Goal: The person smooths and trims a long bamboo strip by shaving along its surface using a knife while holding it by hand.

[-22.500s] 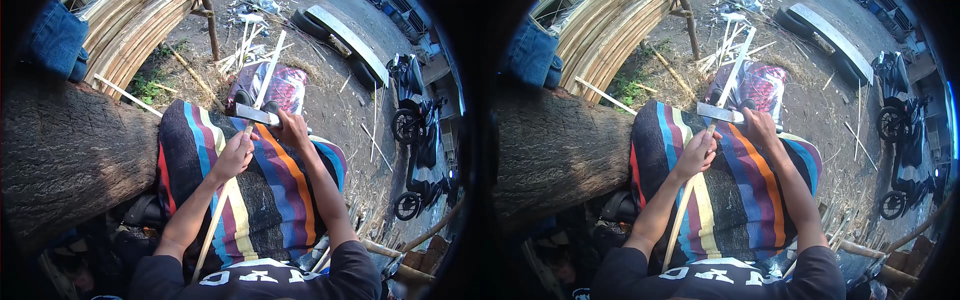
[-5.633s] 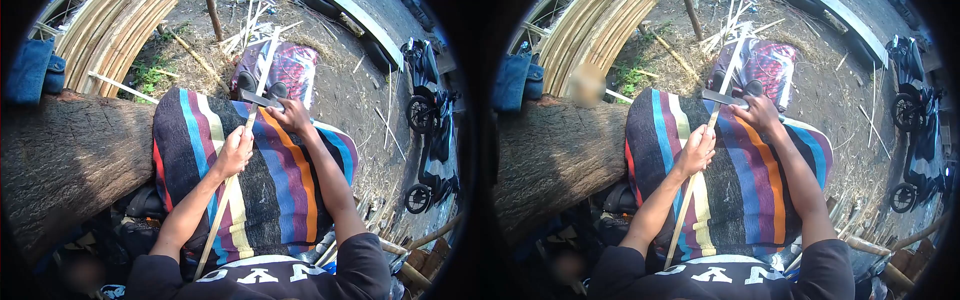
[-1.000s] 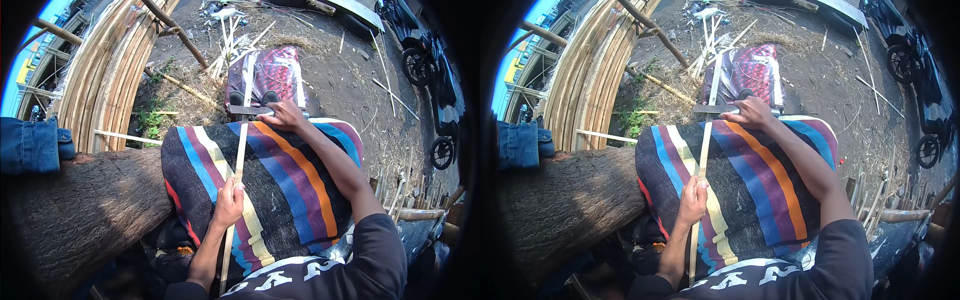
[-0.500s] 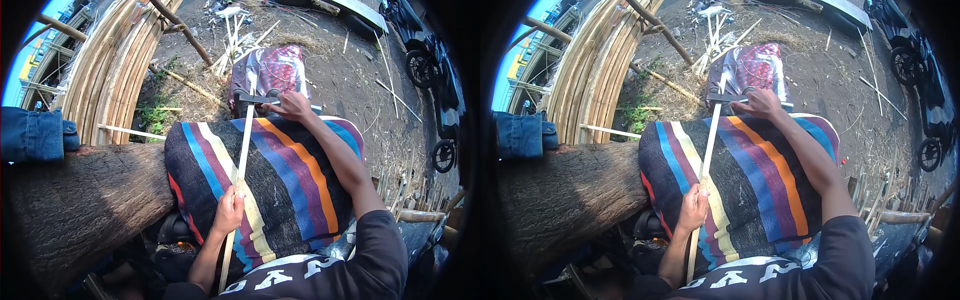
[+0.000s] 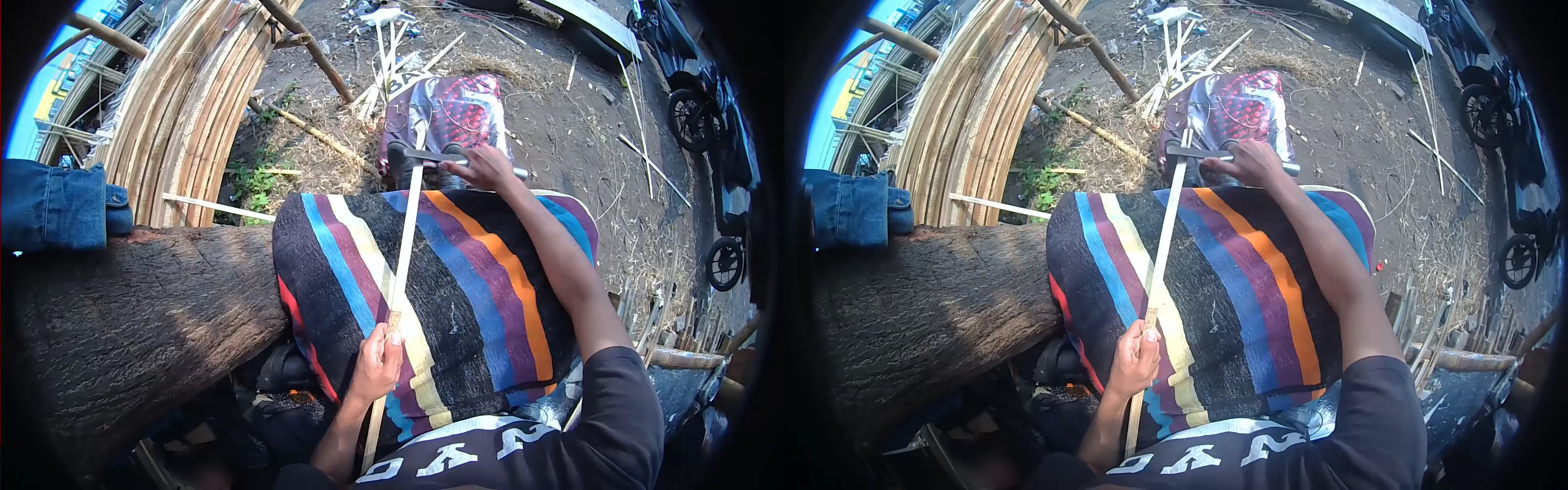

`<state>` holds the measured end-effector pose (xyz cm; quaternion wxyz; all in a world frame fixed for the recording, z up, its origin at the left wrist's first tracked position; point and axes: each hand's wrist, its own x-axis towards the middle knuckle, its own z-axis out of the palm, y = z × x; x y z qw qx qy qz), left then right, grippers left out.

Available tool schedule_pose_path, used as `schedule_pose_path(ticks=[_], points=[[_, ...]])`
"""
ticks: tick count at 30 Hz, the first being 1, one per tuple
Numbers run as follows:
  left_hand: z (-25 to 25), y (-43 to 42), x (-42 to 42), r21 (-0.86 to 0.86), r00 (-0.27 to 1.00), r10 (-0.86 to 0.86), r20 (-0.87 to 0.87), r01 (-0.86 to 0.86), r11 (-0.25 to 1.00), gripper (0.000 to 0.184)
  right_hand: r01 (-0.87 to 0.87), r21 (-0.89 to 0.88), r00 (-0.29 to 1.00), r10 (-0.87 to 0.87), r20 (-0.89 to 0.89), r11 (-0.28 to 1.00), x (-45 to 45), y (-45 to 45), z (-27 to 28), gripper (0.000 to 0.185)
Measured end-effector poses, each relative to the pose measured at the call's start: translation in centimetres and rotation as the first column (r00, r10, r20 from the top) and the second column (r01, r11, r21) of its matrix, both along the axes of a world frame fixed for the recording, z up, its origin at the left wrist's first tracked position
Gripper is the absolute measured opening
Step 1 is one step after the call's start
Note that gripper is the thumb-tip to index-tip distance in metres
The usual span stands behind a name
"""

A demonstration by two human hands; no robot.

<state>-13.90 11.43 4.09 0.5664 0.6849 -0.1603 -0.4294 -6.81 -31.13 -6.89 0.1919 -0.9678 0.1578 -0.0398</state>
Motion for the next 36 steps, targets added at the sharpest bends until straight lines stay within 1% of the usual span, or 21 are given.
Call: schedule_pose_path(ticks=[2,4,5,6,8,9,10,12,14,15,16,17,19,20,21,24,26,28,30,32,36], points=[[-0.5,-0.2,0.3,0.003,1.000,-0.004,-0.006,0.005,1.000,0.019,0.087,0.004,0.977,-0.084,-0.198,0.996,0.3,-1.1,0.6,0.088],[-1.7,-0.1,0.5,-0.003,0.998,0.005,0.055,-0.005,1.000,0.019,0.008,-0.002,0.997,-0.008,0.071,1.000,-0.1,1.3,0.8,0.090],[-1.8,0.0,0.5,-0.015,0.998,0.006,0.056,-0.005,1.000,0.019,-0.105,-0.017,0.988,0.106,0.112,0.994,-0.4,1.8,1.9,0.091],[-1.4,0.1,0.1,-0.009,0.999,0.010,0.045,-0.009,1.000,0.019,-0.109,-0.010,0.989,0.110,0.102,0.994,-0.7,1.8,1.4,0.091],[-0.3,-0.2,-0.3,0.015,0.998,-0.029,-0.057,0.030,0.999,0.019,0.048,0.023,0.998,-0.048,-0.031,0.999,-0.7,-0.2,0.3,0.090],[0.2,0.1,0.0,0.018,0.998,-0.036,-0.042,0.037,0.999,0.019,0.135,0.037,0.988,-0.131,-0.083,0.990,-0.1,-0.8,-0.2,0.090],[0.6,0.5,0.1,0.031,0.997,-0.016,-0.071,0.018,0.999,0.019,0.137,0.040,0.989,-0.134,-0.070,0.990,0.4,-0.5,0.4,0.090],[1.2,1.0,-0.7,0.049,0.992,0.014,-0.126,-0.008,0.999,0.020,-0.080,-0.005,0.995,0.080,-0.057,0.997,-0.6,0.6,1.1,0.092],[1.8,1.4,-1.0,0.037,0.980,0.008,-0.201,-0.001,0.999,0.019,0.365,0.096,0.922,-0.346,-0.174,0.926,0.3,-2.3,-0.7,0.091],[2.7,1.4,-0.9,0.003,0.980,-0.034,-0.194,0.036,0.999,0.019,0.473,0.102,0.877,-0.457,-0.147,0.875,-0.1,-3.8,-1.9,0.094],[2.7,1.3,-0.5,0.013,0.981,-0.029,-0.192,0.032,0.999,0.019,0.569,0.119,0.821,-0.554,-0.135,0.814,-0.5,-4.3,-3.1,0.097],[2.6,1.1,0.0,0.046,0.982,0.030,-0.188,-0.021,0.999,0.019,0.561,0.126,0.826,-0.544,-0.146,0.818,-0.5,-4.2,-3.8,0.097],[2.3,-0.2,1.2,0.090,0.987,0.118,-0.107,-0.108,0.990,0.023,0.648,0.328,0.738,-0.673,-0.046,0.688,1.0,-5.4,-3.6,0.094],[2.3,-0.8,1.8,0.083,0.986,0.129,-0.106,-0.120,0.989,0.023,0.639,0.325,0.746,-0.665,-0.040,0.697,1.4,-5.4,-3.1,0.094],[2.3,-1.6,2.5,0.051,0.986,0.153,-0.059,-0.150,0.987,0.026,0.513,0.276,0.837,-0.545,0.050,0.813,1.4,-5.3,-2.8,0.091],[1.9,-3.9,4.7,-0.011,0.989,0.149,-0.007,-0.149,0.989,0.029,0.259,0.224,0.909,-0.315,0.272,0.940,-1.0,-0.8,4.6,0.080],[1.6,-5.7,6.1,-0.036,0.993,0.118,0.011,-0.118,0.992,0.030,0.156,0.422,0.953,-0.249,0.175,0.893,-1.9,1.4,6.7,0.072],[1.3,-7.9,7.0,-0.050,0.995,0.092,0.023,-0.091,0.995,0.030,0.052,0.427,0.954,-0.172,0.247,0.903,-2.6,3.1,5.1,0.067],[1.4,-10.0,7.8,-0.077,0.997,0.080,-0.008,-0.080,0.994,0.030,0.009,0.391,0.957,-0.122,0.265,0.920,-2.9,4.6,5.7,0.067],[1.1,-11.7,8.5,-0.077,0.994,0.061,-0.085,-0.068,0.995,0.031,-0.081,0.208,0.937,0.003,0.350,0.975,-3.0,5.6,6.0,0.067],[-1.4,-13.1,9.3,-0.105,0.997,0.074,-0.032,-0.077,0.991,0.027,-0.117,0.055,0.942,0.094,0.321,0.992,-2.5,6.4,5.3,0.070]])
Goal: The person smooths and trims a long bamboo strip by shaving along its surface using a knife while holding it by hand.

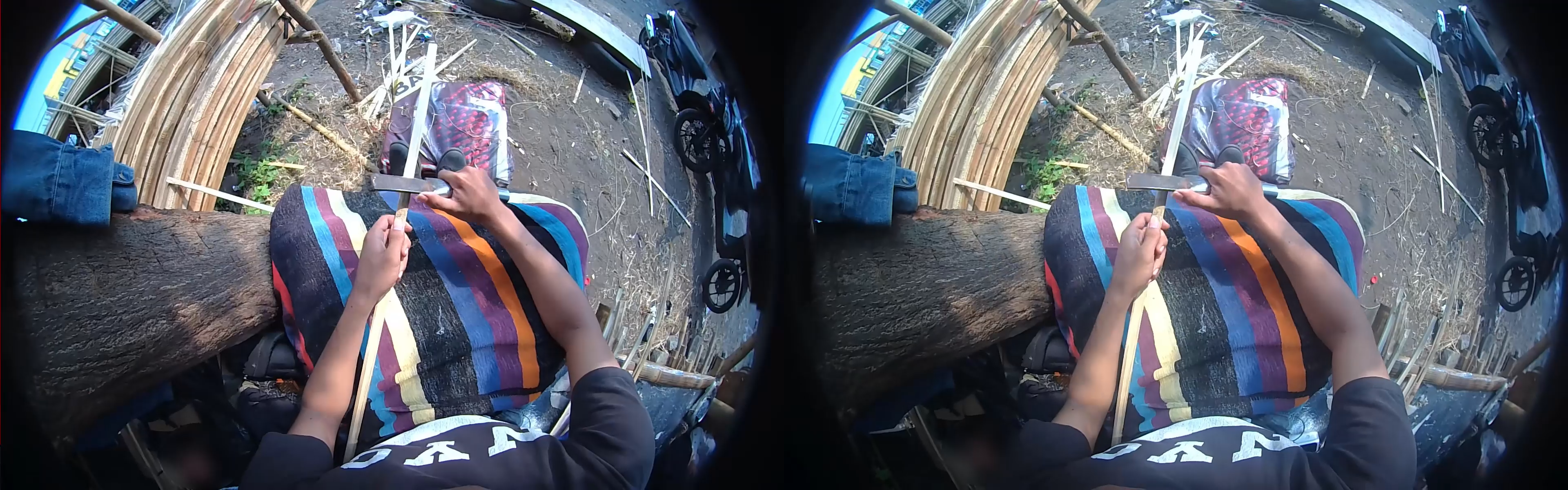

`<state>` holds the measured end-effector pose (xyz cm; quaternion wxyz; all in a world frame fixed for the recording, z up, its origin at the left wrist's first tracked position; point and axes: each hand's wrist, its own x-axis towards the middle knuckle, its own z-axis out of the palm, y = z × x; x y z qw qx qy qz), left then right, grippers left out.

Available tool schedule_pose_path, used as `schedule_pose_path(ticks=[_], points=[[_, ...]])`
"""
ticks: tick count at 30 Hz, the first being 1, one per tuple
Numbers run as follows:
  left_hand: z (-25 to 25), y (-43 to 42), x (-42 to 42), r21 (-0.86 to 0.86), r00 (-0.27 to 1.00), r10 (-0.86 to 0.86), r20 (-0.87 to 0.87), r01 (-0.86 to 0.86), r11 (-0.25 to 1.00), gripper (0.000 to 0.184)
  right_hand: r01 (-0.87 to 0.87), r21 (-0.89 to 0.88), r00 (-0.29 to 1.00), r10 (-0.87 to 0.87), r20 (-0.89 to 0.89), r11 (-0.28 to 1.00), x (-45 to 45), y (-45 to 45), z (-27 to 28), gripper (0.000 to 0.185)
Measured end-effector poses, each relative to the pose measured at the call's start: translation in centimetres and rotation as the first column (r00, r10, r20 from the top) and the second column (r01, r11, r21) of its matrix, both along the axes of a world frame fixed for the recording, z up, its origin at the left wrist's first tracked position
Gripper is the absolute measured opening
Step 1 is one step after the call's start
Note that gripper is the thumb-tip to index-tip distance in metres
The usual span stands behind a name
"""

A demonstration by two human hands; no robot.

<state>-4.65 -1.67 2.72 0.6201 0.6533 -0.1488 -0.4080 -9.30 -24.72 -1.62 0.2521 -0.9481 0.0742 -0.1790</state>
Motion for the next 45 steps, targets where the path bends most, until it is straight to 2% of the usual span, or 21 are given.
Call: schedule_pose_path(ticks=[3,6,8,10,13,16,18,19,24,27,28,32,34,36,37,38,40,41,42,44,45], points=[[-0.9,0.1,-0.1,0.014,0.999,0.040,0.002,-0.040,0.999,0.024,-0.168,-0.115,0.983,0.158,-0.096,0.979,-0.3,1.6,-0.2,0.073],[-2.2,0.8,0.1,-0.001,0.998,0.063,0.003,-0.063,0.998,0.024,-0.058,-0.103,0.998,0.053,-0.045,0.993,0.9,1.7,-1.8,0.081],[-3.9,1.2,0.4,0.030,0.988,0.073,0.135,-0.077,0.997,0.023,0.038,-0.090,0.999,-0.038,0.005,0.995,1.8,1.3,-2.3,0.081],[-4.8,1.5,0.5,0.059,0.976,0.088,0.201,-0.102,0.993,0.023,-0.004,-0.130,0.983,-0.020,-0.184,0.991,1.7,1.3,-1.7,0.082],[-4.9,1.6,0.4,0.116,0.944,0.058,0.323,-0.101,0.988,0.026,-0.102,-0.076,0.955,0.076,-0.287,0.992,1.2,1.4,-1.0,0.077],[-6.0,1.4,0.6,0.163,0.904,0.030,0.426,-0.110,0.981,0.026,-0.086,-0.073,0.964,0.065,-0.258,0.994,1.8,1.0,-3.1,0.079],[-6.4,1.9,1.0,0.094,0.940,0.062,0.335,-0.099,0.991,0.023,-0.033,-0.034,0.955,0.021,-0.297,0.999,1.6,2.3,-2.9,0.079],[-5.9,1.8,0.9,0.123,0.938,0.052,0.344,-0.100,0.987,0.023,-0.114,-0.060,0.959,0.094,-0.267,0.992,1.3,2.4,-2.5,0.080],[-6.9,2.0,1.4,0.098,0.931,0.062,0.359,-0.104,0.990,0.023,-0.046,-0.081,0.966,0.024,-0.259,0.996,2.5,1.8,-4.0,0.079],[-6.6,2.3,0.9,0.131,0.914,0.041,0.403,-0.102,0.986,0.023,-0.190,-0.125,0.951,0.151,-0.270,0.974,1.5,2.0,-2.4,0.085],[-6.6,2.2,0.3,0.129,0.910,0.027,0.413,-0.088,0.988,0.022,-0.083,-0.073,0.968,0.064,-0.241,0.994,2.6,0.3,-5.7,0.084],[-5.8,2.1,1.5,0.123,0.916,0.033,0.400,-0.090,0.988,0.023,-0.074,-0.071,0.981,0.060,-0.182,0.995,1.8,2.5,-3.2,0.083],[-7.2,2.2,0.5,0.109,0.921,0.018,0.389,-0.066,0.992,0.023,-0.132,-0.120,0.968,0.102,-0.229,0.984,2.2,1.1,-4.2,0.081],[-8.0,2.0,0.5,0.121,0.945,0.010,0.328,-0.052,0.991,0.022,-0.097,-0.101,0.985,0.081,-0.155,0.990,3.1,-0.8,-7.1,0.080],[-7.3,2.0,1.2,0.095,0.952,0.035,0.304,-0.066,0.993,0.021,-0.043,-0.142,0.992,0.026,-0.122,0.989,2.9,0.8,-6.1,0.080],[-6.5,2.1,1.3,0.074,0.961,0.066,0.267,-0.089,0.993,0.020,0.018,-0.025,0.986,-0.022,-0.168,1.000,2.1,2.4,-3.6,0.079],[-6.6,2.2,0.2,0.085,0.971,0.036,0.236,-0.057,0.995,0.018,-0.194,-0.172,0.965,0.156,-0.210,0.966,1.8,1.4,-2.8,0.077],[-7.4,2.4,-0.2,0.083,0.970,0.016,0.244,-0.037,0.996,0.019,-0.054,-0.076,0.995,0.047,-0.086,0.996,3.0,-0.8,-6.7,0.076],[-7.8,2.3,-0.1,0.075,0.965,-0.012,0.262,-0.008,0.997,0.020,-0.085,-0.108,0.989,0.071,-0.133,0.990,3.2,-1.9,-6.9,0.076],[-5.8,2.0,0.6,0.048,0.995,0.057,0.081,-0.061,0.997,0.020,0.039,-0.066,0.989,-0.048,-0.142,0.997,2.6,1.3,-4.9,0.077],[-5.5,2.0,0.5,0.041,0.988,0.026,0.151,-0.033,0.999,0.019,-0.098,-0.108,0.982,0.078,-0.172,0.989,1.9,1.9,-3.3,0.079]])
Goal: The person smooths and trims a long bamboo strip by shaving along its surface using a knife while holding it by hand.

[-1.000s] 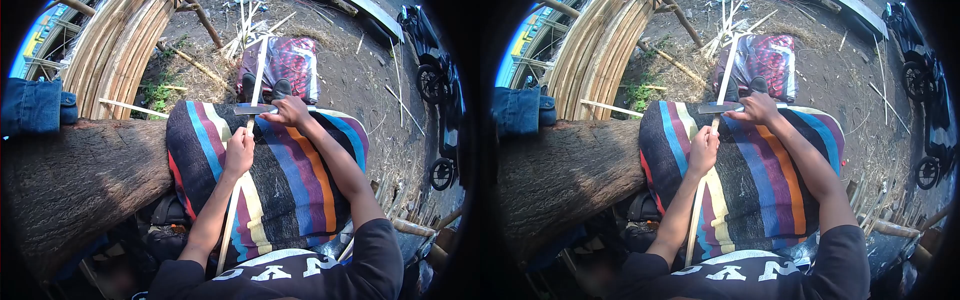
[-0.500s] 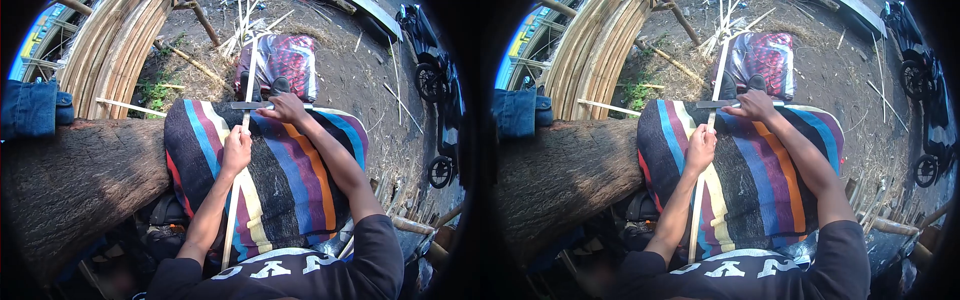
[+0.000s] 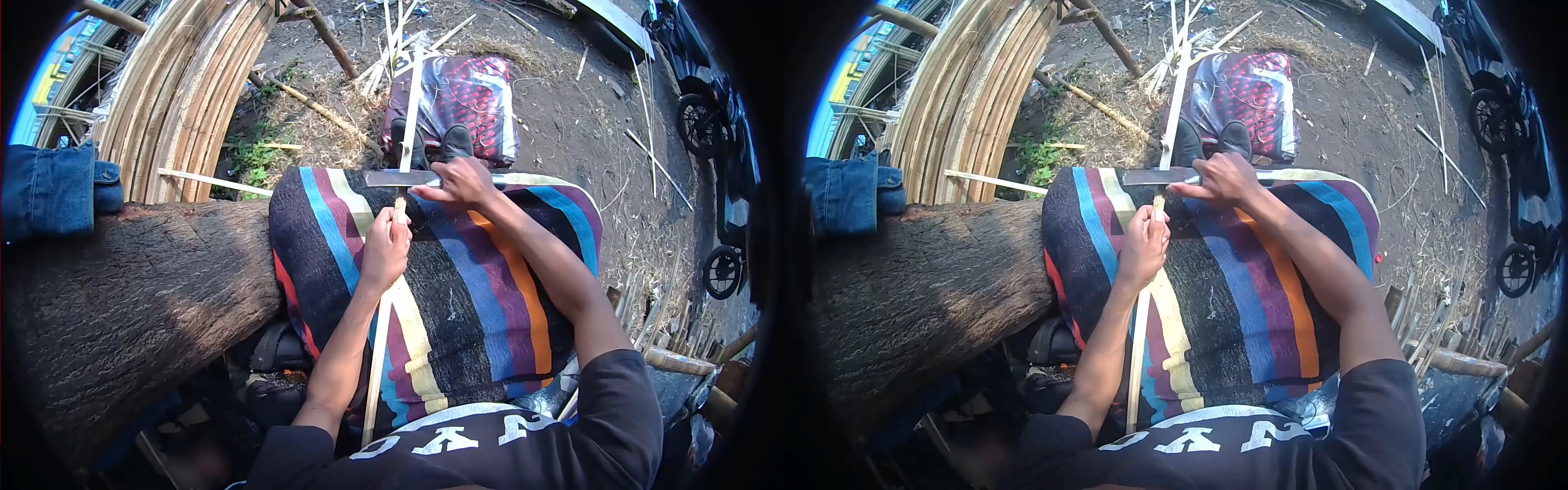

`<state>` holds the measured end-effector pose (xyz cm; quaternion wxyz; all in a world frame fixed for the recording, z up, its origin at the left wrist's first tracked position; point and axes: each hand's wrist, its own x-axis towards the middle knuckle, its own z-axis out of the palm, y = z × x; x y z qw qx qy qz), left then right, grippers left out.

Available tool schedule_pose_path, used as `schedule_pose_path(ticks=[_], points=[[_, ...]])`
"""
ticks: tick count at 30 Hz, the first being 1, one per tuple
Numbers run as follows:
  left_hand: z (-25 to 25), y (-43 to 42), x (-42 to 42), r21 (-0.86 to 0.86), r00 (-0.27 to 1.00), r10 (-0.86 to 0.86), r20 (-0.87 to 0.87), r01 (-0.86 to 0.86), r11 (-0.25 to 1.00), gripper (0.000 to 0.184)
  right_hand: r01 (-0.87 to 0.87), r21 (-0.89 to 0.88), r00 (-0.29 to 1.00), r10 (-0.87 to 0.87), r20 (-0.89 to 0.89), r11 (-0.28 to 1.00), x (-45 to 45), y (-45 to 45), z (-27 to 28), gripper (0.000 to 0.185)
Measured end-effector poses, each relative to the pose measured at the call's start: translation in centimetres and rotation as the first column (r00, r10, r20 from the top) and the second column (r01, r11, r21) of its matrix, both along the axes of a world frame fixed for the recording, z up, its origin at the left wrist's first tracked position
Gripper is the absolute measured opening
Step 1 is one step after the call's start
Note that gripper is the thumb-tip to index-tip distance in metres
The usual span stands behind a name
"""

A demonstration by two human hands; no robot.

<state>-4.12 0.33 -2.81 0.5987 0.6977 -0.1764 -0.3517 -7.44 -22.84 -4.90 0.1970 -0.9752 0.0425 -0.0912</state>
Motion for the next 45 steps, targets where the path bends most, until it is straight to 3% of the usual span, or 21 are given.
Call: schedule_pose_path(ticks=[1,3,4,5,7,8,9,11,14,17,19,21,24,25,29,30,34,37,39,43,45], points=[[-0.2,0.4,-0.5,0.007,1.000,0.000,-0.007,0.000,1.000,0.019,-0.109,-0.044,0.993,0.107,-0.043,0.993,0.0,-0.8,-0.1,0.080],[-1.0,0.6,-1.7,0.029,0.999,-0.024,-0.041,0.026,0.999,0.020,0.165,0.082,0.983,-0.156,-0.099,0.983,1.5,-5.1,-3.9,0.081],[-0.9,0.4,-1.5,0.063,0.997,-0.043,-0.071,0.047,0.997,0.019,0.172,-0.009,0.954,-0.168,-0.247,0.985,1.5,-5.0,-2.6,0.082],[-0.7,0.3,-0.9,0.067,0.997,-0.052,-0.061,0.056,0.996,0.019,0.226,0.056,0.963,-0.214,-0.161,0.973,0.8,-2.8,-0.8,0.081],[-0.3,0.5,-1.3,0.039,0.999,-0.033,0.000,0.033,0.999,0.017,-0.052,-0.046,0.996,0.049,-0.068,0.998,0.0,-2.0,-1.0,0.080],[-0.2,0.6,-1.5,0.053,0.999,-0.036,-0.038,0.038,0.998,0.016,-0.001,-0.014,1.000,0.001,-0.027,1.000,0.2,-3.0,-1.9,0.080],[-0.1,0.6,-2.2,0.044,0.996,-0.032,-0.085,0.036,0.998,0.017,0.244,0.066,0.958,-0.230,-0.172,0.967,1.3,-4.9,-3.0,0.080],[-0.5,0.5,-2.5,0.058,0.995,-0.058,-0.080,0.063,0.996,0.018,0.246,0.041,0.937,-0.226,-0.266,0.969,1.5,-5.9,-2.1,0.079],[0.3,1.0,-2.3,0.028,0.993,-0.041,-0.110,0.045,0.999,0.019,0.003,-0.031,0.993,-0.006,-0.117,1.000,-0.1,-4.4,-1.6,0.084],[0.9,0.6,-2.9,-0.005,0.983,-0.045,-0.176,0.045,0.999,0.019,0.326,0.080,0.932,-0.306,-0.192,0.942,1.2,-8.9,-5.7,0.086],[0.7,1.3,-2.9,0.028,0.987,-0.063,-0.145,0.068,0.997,0.019,0.346,0.060,0.925,-0.329,-0.192,0.936,0.8,-7.6,-4.8,0.087],[1.5,1.6,-3.0,-0.023,0.988,-0.049,-0.145,0.046,0.999,0.020,0.067,0.027,0.996,-0.065,-0.065,0.997,-0.1,-6.9,-2.4,0.087],[3.2,2.7,-4.6,0.002,0.964,-0.099,-0.248,0.102,0.995,0.022,0.325,0.105,0.941,-0.310,-0.134,0.940,-0.2,-9.7,-5.0,0.083],[1.9,4.0,-5.2,-0.024,0.987,-0.112,-0.119,0.110,0.994,0.022,0.416,0.148,0.905,-0.394,-0.158,0.897,0.2,-9.7,-5.3,0.081],[4.3,6.6,-5.4,0.053,0.986,0.002,-0.167,0.007,0.999,0.027,0.020,0.084,0.996,-0.013,-0.083,0.996,0.3,-6.3,-3.9,0.083],[4.6,6.9,-5.9,0.056,0.985,-0.003,-0.174,0.013,0.998,0.027,0.196,0.126,0.971,-0.175,-0.160,0.973,0.8,-6.2,-3.5,0.082],[2.5,8.6,-6.8,0.086,0.999,-0.047,0.019,0.045,0.995,0.024,0.115,0.140,0.992,-0.108,-0.061,0.983,0.6,-5.1,-2.0,0.087],[4.3,8.5,-7.5,0.054,0.981,-0.011,-0.193,0.022,0.998,0.024,0.261,0.078,0.943,-0.237,-0.233,0.962,1.3,-6.6,-2.4,0.087],[2.7,8.4,-7.7,0.047,0.990,-0.040,-0.136,0.047,0.998,0.024,0.258,0.020,0.961,-0.254,-0.106,0.966,2.1,-9.8,-8.8,0.085],[4.4,7.7,-7.6,0.073,0.987,-0.046,-0.152,0.057,0.996,0.025,0.237,-0.082,0.932,-0.203,0.299,0.968,0.6,-9.4,-5.4,0.079],[5.0,7.0,-7.1,0.028,0.969,-0.019,-0.247,0.027,0.999,0.024,0.410,0.533,0.896,-0.437,-0.082,0.740,-1.0,-7.8,0.4,0.073]])
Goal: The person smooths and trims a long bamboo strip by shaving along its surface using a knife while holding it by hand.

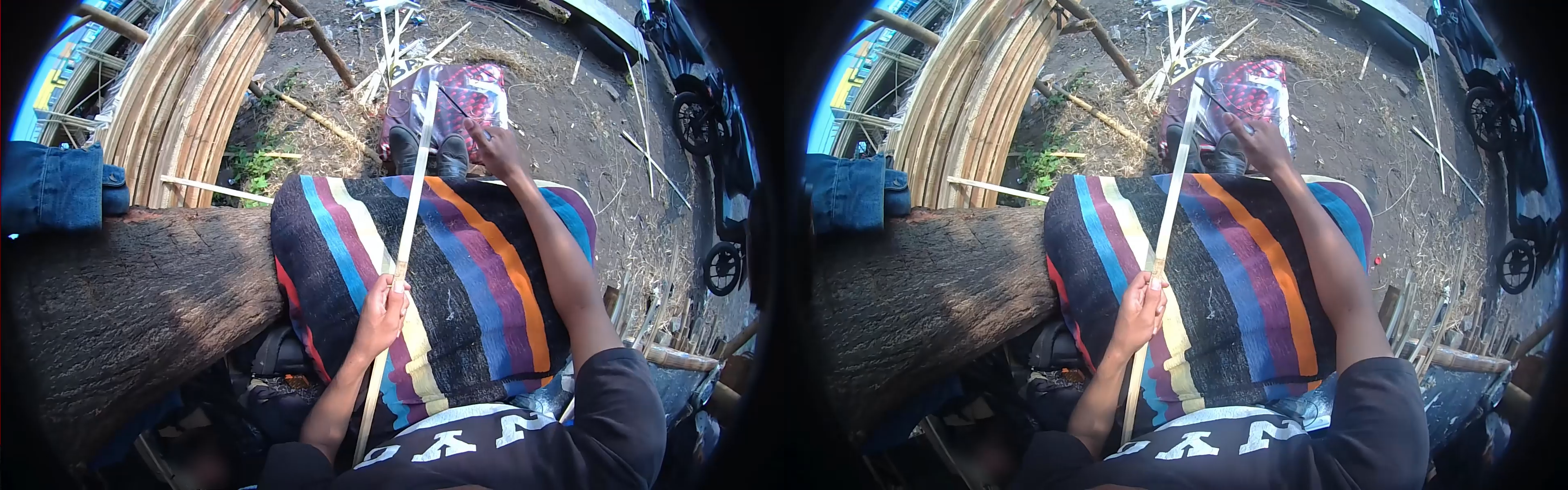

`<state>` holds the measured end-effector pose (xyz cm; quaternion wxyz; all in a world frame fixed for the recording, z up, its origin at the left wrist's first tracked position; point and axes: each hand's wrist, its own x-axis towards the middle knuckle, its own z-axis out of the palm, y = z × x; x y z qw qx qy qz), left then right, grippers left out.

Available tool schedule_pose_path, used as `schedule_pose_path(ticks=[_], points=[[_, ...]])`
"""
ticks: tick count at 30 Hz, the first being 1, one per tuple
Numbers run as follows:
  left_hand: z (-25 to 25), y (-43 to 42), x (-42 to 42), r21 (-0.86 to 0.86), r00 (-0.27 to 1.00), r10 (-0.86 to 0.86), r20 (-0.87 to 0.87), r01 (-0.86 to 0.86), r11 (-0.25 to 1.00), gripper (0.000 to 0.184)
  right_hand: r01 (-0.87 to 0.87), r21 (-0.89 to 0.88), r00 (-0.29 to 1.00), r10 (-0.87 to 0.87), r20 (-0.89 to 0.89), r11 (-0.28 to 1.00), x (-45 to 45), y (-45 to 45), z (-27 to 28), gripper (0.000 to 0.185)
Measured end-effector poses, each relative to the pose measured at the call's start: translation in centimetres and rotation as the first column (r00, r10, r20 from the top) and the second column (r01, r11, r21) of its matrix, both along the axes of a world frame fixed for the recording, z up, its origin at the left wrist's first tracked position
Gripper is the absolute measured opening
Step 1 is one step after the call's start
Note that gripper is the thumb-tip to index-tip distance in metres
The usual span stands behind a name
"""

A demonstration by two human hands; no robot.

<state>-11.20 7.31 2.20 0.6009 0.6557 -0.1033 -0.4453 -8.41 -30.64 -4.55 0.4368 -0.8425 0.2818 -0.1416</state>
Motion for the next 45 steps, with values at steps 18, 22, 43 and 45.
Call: schedule_pose_path(ticks=[18,22,43,45], points=[[-2.1,-8.0,7.0,-0.104,0.999,0.032,-0.026,-0.035,0.994,0.029,-0.411,-0.426,0.909,0.401,-0.116,0.806,-1.7,8.6,2.2,0.081],[-2.4,-7.8,6.9,-0.104,0.998,0.050,0.049,-0.045,0.994,0.028,-0.288,-0.422,0.957,0.278,-0.088,0.859,0.0,7.3,0.5,0.084],[-1.9,-8.1,6.4,0.237,0.721,-0.086,0.687,-0.110,0.965,0.028,-0.463,-0.329,0.874,0.364,-0.321,0.823,0.3,7.4,1.4,0.079],[-2.4,-8.0,6.4,0.286,0.676,-0.136,0.724,-0.115,0.951,0.026,-0.549,-0.328,0.830,0.458,-0.317,0.769,0.0,7.7,1.5,0.078]])
